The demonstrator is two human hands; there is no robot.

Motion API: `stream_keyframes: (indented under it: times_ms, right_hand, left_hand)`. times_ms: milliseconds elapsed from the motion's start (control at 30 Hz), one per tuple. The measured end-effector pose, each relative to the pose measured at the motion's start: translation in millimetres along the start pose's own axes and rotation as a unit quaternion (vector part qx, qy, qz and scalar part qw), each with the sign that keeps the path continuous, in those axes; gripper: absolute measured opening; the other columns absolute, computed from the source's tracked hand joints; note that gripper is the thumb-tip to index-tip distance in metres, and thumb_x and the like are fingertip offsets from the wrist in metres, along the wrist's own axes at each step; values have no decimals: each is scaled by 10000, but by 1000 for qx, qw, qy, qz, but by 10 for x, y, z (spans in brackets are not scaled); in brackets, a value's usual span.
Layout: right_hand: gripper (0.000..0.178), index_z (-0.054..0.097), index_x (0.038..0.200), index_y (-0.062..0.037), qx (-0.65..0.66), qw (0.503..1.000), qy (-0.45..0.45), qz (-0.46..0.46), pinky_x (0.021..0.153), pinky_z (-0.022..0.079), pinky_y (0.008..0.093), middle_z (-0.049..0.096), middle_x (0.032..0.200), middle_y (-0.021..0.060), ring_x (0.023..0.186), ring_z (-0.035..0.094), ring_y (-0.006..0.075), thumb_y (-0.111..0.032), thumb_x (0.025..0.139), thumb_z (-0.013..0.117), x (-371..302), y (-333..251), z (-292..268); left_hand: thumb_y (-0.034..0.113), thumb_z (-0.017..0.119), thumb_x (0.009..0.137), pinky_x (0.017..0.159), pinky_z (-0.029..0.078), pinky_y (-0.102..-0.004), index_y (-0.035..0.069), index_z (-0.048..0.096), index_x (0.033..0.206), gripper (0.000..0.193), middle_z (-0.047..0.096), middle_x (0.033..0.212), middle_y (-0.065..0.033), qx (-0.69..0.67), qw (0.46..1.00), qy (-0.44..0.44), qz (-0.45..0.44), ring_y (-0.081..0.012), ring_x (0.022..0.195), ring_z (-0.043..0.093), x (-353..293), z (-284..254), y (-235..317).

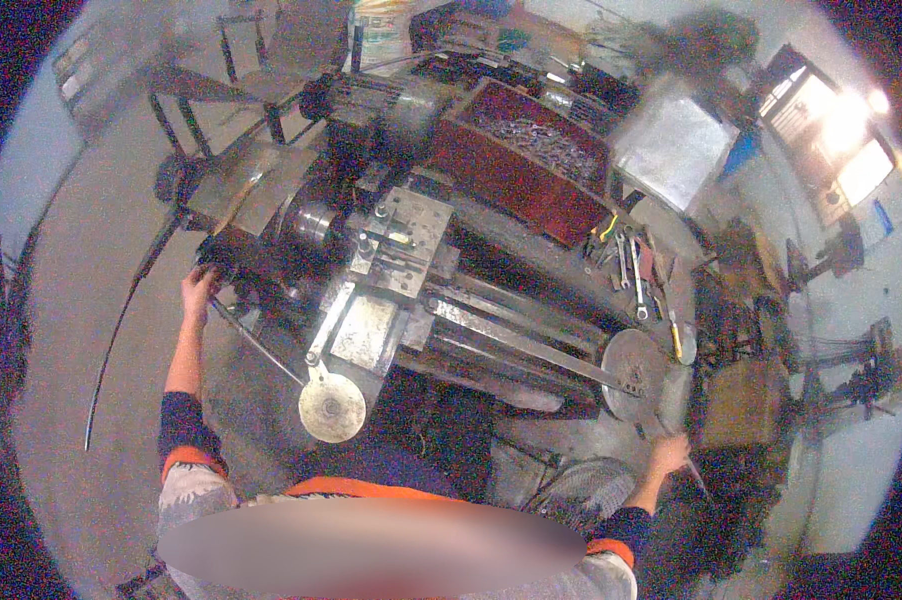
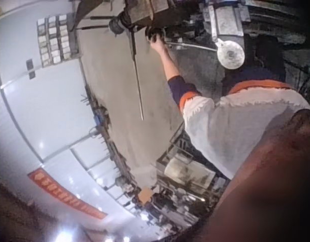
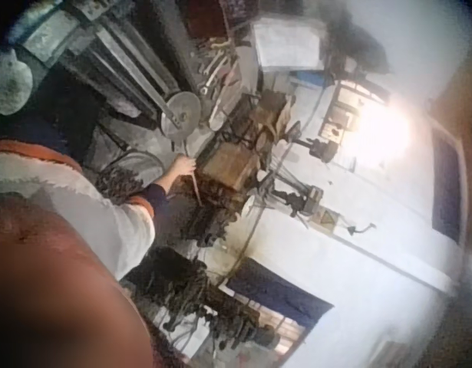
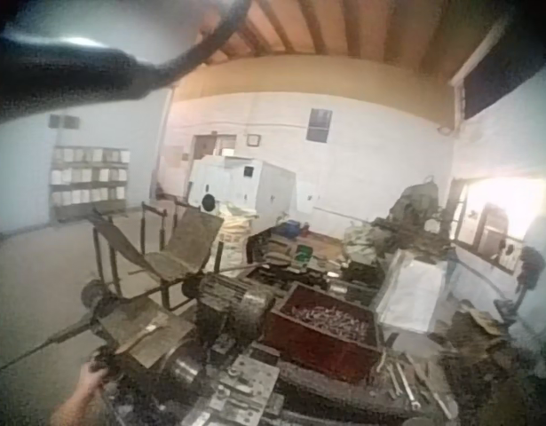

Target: The person operates a metal lathe, repeatedly loading small cylindrical metal parts into the chuck, machining them, and removing the finished pieces. The person uses both hands to handle the parts and adjust the machine controls throughout the process.

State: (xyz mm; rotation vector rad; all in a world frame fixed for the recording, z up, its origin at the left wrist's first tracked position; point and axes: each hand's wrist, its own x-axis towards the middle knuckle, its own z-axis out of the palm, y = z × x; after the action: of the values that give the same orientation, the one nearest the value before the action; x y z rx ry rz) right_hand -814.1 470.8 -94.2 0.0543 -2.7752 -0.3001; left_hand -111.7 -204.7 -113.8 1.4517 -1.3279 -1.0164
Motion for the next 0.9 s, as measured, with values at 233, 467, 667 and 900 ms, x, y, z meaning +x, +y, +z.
stream_keyframes:
  times_ms: [233, 467, 667, 900]
  right_hand:
    - [575, 528, 1121, -52, 85, 972, 164, -149, 802, 445, 460, 578, 1052, 159, 954, 551, 338, -305, 630, 691, -925, 194, 326]
    - [434, 653, 967, -22, 219, 965, -113, -87, 803, 464, 376, 627, 941, 212, 895, 599, 343, -216, 578, 645, -1179, -317, -433]
    - [364, 679, 881, -10, 299, 935, -157, -112, 783, 476, 340, 653, 839, 197, 833, 635, 305, -185, 569, 613, -1218, -759, -650]
    - [361, 659, 912, 16, 348, 923, -59, -153, 766, 481, 339, 645, 836, 204, 812, 636, 283, -117, 583, 589, -895, -543, -1163]
  left_hand:
    - [248, 597, 786, 672, 486, -336, -10, 539, 1111, 419, 627, 846, -134, 234, 971, -50, 2, -215, 712, 613, -21, -551, -1193]
    - [304, 649, 717, 686, 485, -433, 26, 624, 767, 284, 622, 783, -209, 520, 841, -117, 91, -366, 753, 606, -144, -9, -1117]
    - [310, 540, 765, 723, 487, -431, 30, 601, 876, 308, 620, 861, -211, 387, 908, 109, 116, -363, 822, 605, -11, 144, -2422]
    - [219, 582, 729, 738, 476, -433, 94, 620, 891, 208, 637, 872, -168, 543, 809, -217, 56, -340, 842, 605, -295, 29, -810]
